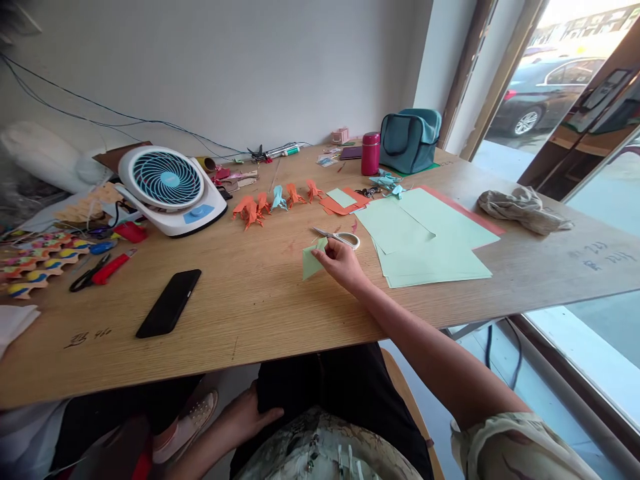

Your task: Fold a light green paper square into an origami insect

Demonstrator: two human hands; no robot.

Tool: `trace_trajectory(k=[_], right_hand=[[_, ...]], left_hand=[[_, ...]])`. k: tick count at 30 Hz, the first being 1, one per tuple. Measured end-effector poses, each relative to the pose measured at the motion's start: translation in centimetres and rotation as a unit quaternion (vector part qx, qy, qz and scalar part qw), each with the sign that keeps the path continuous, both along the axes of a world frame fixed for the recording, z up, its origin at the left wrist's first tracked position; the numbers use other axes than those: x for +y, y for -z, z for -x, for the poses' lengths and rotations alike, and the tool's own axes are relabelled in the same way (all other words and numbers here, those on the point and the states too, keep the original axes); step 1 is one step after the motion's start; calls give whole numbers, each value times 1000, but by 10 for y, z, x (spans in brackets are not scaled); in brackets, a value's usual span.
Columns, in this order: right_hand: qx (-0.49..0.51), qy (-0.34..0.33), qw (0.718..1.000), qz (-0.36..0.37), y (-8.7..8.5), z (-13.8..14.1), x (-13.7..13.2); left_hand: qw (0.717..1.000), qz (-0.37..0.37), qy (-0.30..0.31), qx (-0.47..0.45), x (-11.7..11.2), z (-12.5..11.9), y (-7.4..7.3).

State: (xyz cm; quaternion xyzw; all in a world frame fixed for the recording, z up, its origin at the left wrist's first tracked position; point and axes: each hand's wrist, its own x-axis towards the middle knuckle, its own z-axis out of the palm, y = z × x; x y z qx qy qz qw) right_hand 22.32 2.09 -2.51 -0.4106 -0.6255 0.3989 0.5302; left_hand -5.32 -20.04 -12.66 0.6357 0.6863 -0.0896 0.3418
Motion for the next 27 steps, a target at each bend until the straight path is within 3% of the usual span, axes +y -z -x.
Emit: trace_trajectory(k=[6,13,18,21,24,27], right_hand=[[-18,-4,1000,-5,3,1,0],[-31,-15,999,-9,6,5,1],[-44,-19,999,-15,5,5,-2],[-44,-11,999,-15,5,3,-2],[-44,-10,999,-12,5,2,-2],[-45,-11,999,-14,4,4,-2]], left_hand=[[984,-57,100,134,14,-15,-20],[978,-109,112,134,17,-31,-14],[983,-147,70,89,28,-25,-15],[982,-178,21,68,24,-20,-1],[968,-232,-92,-34,11,-22,23],[960,-238,-124,-75,-4,-25,43]])
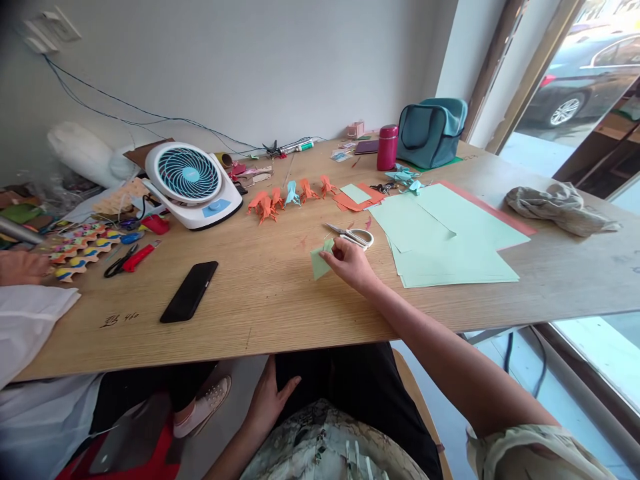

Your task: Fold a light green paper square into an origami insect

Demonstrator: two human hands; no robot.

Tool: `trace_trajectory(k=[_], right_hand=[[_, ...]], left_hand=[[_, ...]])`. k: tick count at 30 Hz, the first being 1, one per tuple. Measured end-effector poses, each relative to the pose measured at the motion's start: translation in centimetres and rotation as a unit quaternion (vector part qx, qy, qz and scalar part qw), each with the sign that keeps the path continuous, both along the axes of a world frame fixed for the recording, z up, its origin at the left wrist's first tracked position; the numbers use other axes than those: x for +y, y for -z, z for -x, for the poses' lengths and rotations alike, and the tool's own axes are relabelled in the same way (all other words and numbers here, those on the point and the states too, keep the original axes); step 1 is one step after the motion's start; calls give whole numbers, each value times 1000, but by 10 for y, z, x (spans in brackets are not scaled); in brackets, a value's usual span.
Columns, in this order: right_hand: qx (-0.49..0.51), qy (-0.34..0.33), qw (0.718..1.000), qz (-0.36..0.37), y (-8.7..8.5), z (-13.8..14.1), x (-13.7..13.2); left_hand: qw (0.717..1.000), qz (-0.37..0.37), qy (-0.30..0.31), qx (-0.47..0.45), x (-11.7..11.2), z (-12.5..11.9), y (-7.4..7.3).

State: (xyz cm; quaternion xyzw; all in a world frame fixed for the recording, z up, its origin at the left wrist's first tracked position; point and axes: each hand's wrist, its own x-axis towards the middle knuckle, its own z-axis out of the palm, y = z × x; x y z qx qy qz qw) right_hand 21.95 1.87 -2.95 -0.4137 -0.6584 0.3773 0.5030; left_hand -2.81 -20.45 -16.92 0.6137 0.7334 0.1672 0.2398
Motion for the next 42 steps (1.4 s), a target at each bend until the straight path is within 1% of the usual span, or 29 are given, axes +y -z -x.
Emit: trace_trajectory(k=[2,3,4,5,6,7,8,9,10,11,12,13,14,15,16,17,18,19,21,23,25,27,32,34,37,42], right_hand=[[1,4,1000,-4,-2,1,-1],[2,7,1000,-7,-3,2,-2],[4,10,1000,-9,-4,3,-2],[5,11,1000,-11,-5,3,-3],[8,12,1000,-13,-6,4,-3],[11,11,1000,-15,-7,4,-4],[14,11,1000,-17,-8,4,-4],[17,11,1000,-18,-9,4,-4],[20,10,1000,-17,-9,4,-5],[23,10,1000,-16,-9,3,-5],[27,9,1000,-13,-9,2,-5],[30,6,1000,-9,-8,2,-5],[34,3,999,-4,-8,1,-5],[38,0,999,0,-8,0,-6],[43,-4,999,4,-8,-1,-6],[49,-6,999,9,-8,-2,-6],[55,-8,998,13,-9,-3,-6],[61,-11,998,19,-9,-4,-6],[76,-18,996,33,-10,-5,-5],[93,-21,994,49,-10,-7,-5],[113,-17,991,65,-10,-8,-4],[129,-13,988,83,-9,-8,-3],[158,-30,978,132,-10,-8,-2],[170,-46,973,147,-10,-7,-1],[187,-72,967,160,-11,-7,0],[192,-136,960,150,-6,-9,1]], left_hand=[[1000,9,14,4,-9,0,3],[999,18,28,10,-14,1,0],[998,32,40,22,-17,2,-6],[997,50,57,34,-21,2,-16],[994,69,80,42,-24,2,-29],[988,90,118,42,-27,-1,-47],[979,110,170,32,-29,-5,-68],[965,131,226,5,-29,-11,-92],[944,153,288,-43,-27,-18,-117],[931,147,323,-90,-23,-26,-143],[927,116,337,-113,-14,-34,-166],[934,64,333,-115,-2,-41,-187],[937,-1,333,-110,14,-48,-203],[936,-84,327,-104,33,-53,-213],[929,-172,315,-89,53,-57,-218],[922,-237,300,-62,74,-60,-219],[910,-296,287,-45,95,-63,-215],[898,-339,277,-34,113,-66,-209],[877,-402,263,-7,142,-72,-193],[863,-433,258,20,160,-79,-178],[855,-448,259,39,168,-85,-167],[852,-450,263,42,172,-90,-161],[857,-421,290,61,181,-93,-156],[856,-423,290,68,188,-91,-155],[854,-440,275,35,198,-86,-154],[860,-449,234,-66,208,-79,-149]])
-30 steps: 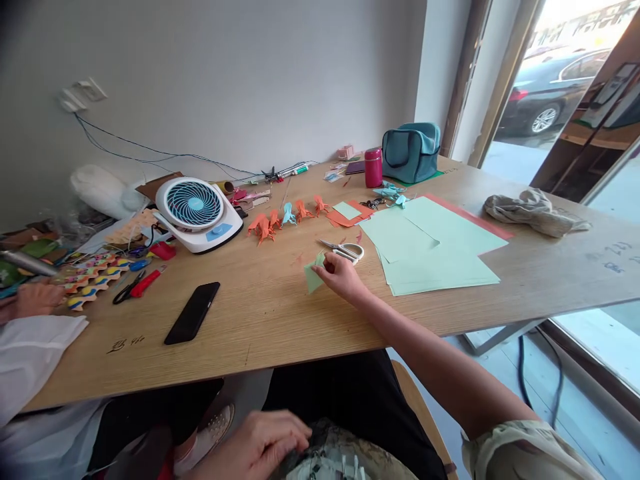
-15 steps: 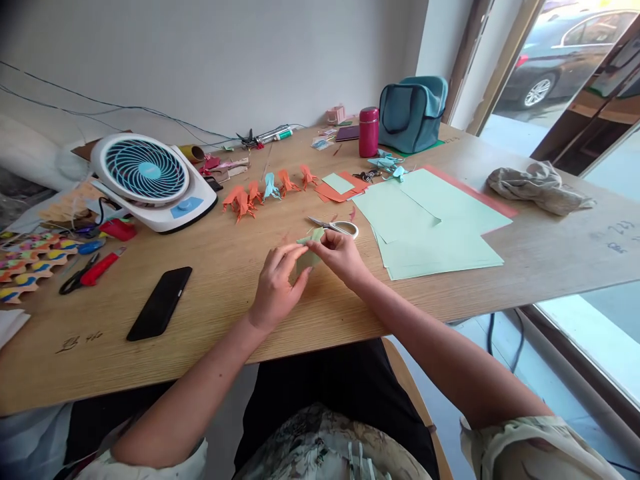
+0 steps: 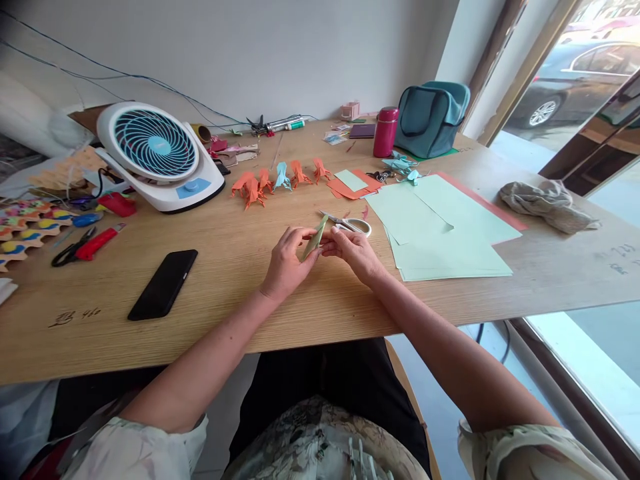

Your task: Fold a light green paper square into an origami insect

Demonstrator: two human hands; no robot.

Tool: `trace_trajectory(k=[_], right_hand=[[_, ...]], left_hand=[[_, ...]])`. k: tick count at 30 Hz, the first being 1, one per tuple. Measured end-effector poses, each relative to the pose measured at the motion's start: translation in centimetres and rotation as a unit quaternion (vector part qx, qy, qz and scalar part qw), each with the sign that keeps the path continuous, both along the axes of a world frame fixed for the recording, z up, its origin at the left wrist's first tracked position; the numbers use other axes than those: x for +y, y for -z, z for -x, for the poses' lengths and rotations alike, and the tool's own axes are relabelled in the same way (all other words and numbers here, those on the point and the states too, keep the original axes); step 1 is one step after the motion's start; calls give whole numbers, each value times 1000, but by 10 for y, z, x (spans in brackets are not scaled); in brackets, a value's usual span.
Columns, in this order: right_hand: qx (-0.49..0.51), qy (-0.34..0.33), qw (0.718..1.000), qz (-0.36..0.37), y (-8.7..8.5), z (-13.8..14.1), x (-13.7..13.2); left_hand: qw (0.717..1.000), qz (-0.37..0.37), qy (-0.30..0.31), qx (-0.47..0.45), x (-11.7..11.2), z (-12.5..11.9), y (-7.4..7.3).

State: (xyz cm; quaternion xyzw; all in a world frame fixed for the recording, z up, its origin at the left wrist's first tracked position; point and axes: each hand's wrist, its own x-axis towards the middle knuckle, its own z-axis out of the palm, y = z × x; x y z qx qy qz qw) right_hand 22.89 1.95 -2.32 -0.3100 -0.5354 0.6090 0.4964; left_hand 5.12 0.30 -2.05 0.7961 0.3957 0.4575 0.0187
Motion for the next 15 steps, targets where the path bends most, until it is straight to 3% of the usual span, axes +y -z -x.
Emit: trace_trajectory(k=[5,10,15], right_hand=[[-36,-1,999,-36,3,2,-2],[-39,83,992,-84,2,5,1],[-36,88,989,-113,2,6,2]], left_hand=[[991,62,-3,-117,2,2,4],[928,235,59,-284,9,6,6],[907,279,115,-295,9,2,11]])
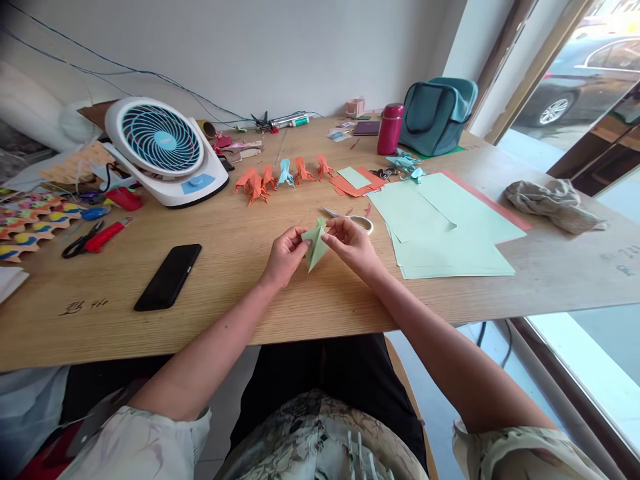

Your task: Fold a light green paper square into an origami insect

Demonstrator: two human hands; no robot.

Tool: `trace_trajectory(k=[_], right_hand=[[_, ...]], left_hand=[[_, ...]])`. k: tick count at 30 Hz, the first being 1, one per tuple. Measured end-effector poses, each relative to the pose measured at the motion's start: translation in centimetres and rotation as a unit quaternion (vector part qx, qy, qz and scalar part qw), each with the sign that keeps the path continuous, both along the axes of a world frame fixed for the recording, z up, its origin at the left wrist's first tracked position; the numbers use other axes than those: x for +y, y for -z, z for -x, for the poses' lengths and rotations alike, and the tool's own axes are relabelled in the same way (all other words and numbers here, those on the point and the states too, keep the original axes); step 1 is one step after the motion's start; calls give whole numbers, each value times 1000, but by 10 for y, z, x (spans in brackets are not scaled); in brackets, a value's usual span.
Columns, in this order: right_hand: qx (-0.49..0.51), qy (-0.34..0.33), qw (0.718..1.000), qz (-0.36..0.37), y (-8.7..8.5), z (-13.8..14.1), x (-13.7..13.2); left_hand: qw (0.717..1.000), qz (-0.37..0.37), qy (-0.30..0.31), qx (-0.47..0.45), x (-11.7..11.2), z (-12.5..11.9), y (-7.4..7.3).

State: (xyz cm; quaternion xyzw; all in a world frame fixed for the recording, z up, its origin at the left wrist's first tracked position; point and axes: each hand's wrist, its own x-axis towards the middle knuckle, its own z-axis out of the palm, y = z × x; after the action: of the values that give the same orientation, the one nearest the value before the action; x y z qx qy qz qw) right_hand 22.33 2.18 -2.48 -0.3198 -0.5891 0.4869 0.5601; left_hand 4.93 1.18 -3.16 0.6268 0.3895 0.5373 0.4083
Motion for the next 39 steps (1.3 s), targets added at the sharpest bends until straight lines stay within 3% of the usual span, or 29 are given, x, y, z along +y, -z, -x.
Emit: trace_trajectory(k=[5,15,21,27,39], right_hand=[[-22,-21,1000,7,0,1,-2],[-41,-59,997,24,8,2,-4],[-23,-76,996,30,6,4,-7],[-19,-48,998,27,-2,5,-10],[-27,-24,999,15,-8,7,-17]], left_hand=[[1000,5,28,3,-6,-6,2],[1000,-18,-1,-14,-9,-4,-7],[999,20,-10,-42,-11,-5,-9],[997,48,-5,-61,-14,-8,-10],[999,-13,-41,-14,-22,-12,-17]])
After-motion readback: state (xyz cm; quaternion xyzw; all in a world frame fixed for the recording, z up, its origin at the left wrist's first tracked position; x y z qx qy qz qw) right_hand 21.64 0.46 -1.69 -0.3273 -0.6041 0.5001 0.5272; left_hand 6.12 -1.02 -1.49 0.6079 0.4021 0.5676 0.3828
